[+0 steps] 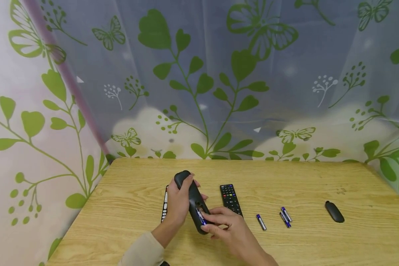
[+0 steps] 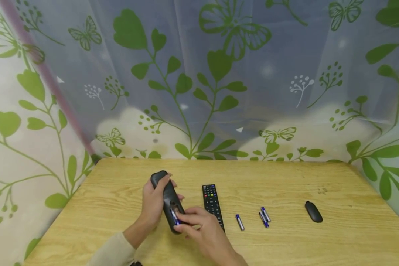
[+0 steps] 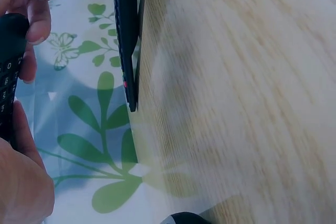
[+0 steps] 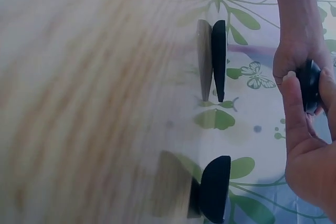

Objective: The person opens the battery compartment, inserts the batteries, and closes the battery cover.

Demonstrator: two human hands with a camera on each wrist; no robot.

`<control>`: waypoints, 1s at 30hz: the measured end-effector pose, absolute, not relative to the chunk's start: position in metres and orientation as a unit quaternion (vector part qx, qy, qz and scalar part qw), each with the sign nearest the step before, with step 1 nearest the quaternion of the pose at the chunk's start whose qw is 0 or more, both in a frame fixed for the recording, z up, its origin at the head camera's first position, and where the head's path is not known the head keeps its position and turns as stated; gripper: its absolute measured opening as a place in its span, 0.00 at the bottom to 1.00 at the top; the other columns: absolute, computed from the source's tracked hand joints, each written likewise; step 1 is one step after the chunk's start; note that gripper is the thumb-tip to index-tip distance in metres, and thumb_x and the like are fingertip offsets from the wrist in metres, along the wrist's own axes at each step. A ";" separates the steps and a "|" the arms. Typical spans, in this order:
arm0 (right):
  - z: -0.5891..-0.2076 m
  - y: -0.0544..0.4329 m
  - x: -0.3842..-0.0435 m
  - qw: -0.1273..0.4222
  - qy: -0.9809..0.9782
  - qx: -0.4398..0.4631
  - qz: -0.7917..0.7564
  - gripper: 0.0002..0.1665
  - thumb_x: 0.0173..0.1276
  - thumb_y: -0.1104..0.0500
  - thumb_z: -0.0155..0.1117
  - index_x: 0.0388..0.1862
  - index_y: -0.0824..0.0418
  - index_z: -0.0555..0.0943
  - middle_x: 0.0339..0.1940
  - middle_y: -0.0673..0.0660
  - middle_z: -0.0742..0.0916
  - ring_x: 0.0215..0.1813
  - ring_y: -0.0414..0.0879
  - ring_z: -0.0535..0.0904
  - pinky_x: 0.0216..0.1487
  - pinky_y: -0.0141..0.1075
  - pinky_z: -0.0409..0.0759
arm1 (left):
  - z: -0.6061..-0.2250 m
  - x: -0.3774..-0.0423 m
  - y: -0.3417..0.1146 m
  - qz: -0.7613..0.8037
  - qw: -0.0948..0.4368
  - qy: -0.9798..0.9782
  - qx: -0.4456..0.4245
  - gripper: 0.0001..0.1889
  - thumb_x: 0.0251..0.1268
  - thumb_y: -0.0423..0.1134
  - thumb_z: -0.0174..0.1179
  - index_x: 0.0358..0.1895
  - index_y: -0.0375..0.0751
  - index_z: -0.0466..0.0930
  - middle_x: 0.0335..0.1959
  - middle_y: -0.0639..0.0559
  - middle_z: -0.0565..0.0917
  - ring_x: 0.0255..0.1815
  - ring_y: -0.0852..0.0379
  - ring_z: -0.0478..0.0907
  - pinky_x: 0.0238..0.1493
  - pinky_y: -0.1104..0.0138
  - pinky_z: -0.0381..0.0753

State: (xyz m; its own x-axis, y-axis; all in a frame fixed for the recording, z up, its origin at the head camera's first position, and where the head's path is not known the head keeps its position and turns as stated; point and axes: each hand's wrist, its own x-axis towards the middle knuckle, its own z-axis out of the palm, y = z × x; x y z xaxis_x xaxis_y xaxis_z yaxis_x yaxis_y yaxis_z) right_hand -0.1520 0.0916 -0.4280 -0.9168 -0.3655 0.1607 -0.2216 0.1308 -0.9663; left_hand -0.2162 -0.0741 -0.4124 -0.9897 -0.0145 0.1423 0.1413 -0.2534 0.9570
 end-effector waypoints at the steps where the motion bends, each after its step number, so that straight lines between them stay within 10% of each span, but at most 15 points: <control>1: -0.429 0.091 -0.152 0.057 0.746 -0.189 -0.636 0.18 0.64 0.56 0.67 0.52 0.57 0.84 0.51 0.59 0.79 0.41 0.46 0.82 0.34 0.36 0.86 | -0.413 -0.216 -0.074 -0.791 0.049 -0.608 -0.051 0.19 0.75 0.42 0.49 0.56 0.29 0.66 0.38 0.36 0.77 0.23 0.42 0.83 0.27 0.53 0.85; 30: -0.424 0.078 -0.147 0.012 0.799 -0.135 -0.586 0.14 0.67 0.53 0.64 0.48 0.56 0.86 0.46 0.54 0.81 0.34 0.43 0.79 0.29 0.34 0.83 | -0.416 -0.215 -0.071 -0.795 0.054 -0.602 -0.042 0.17 0.75 0.42 0.48 0.55 0.30 0.65 0.37 0.37 0.76 0.22 0.43 0.83 0.27 0.52 0.85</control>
State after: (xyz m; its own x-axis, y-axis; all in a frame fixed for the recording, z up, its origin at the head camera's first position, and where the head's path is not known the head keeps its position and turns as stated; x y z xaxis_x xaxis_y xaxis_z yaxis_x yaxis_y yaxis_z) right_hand -0.1466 0.0782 -0.4244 -0.9632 -0.2298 0.1397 -0.2024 0.2770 -0.9393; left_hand -0.2153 -0.0708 -0.4156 -0.9906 -0.0360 0.1323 0.1371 -0.2684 0.9535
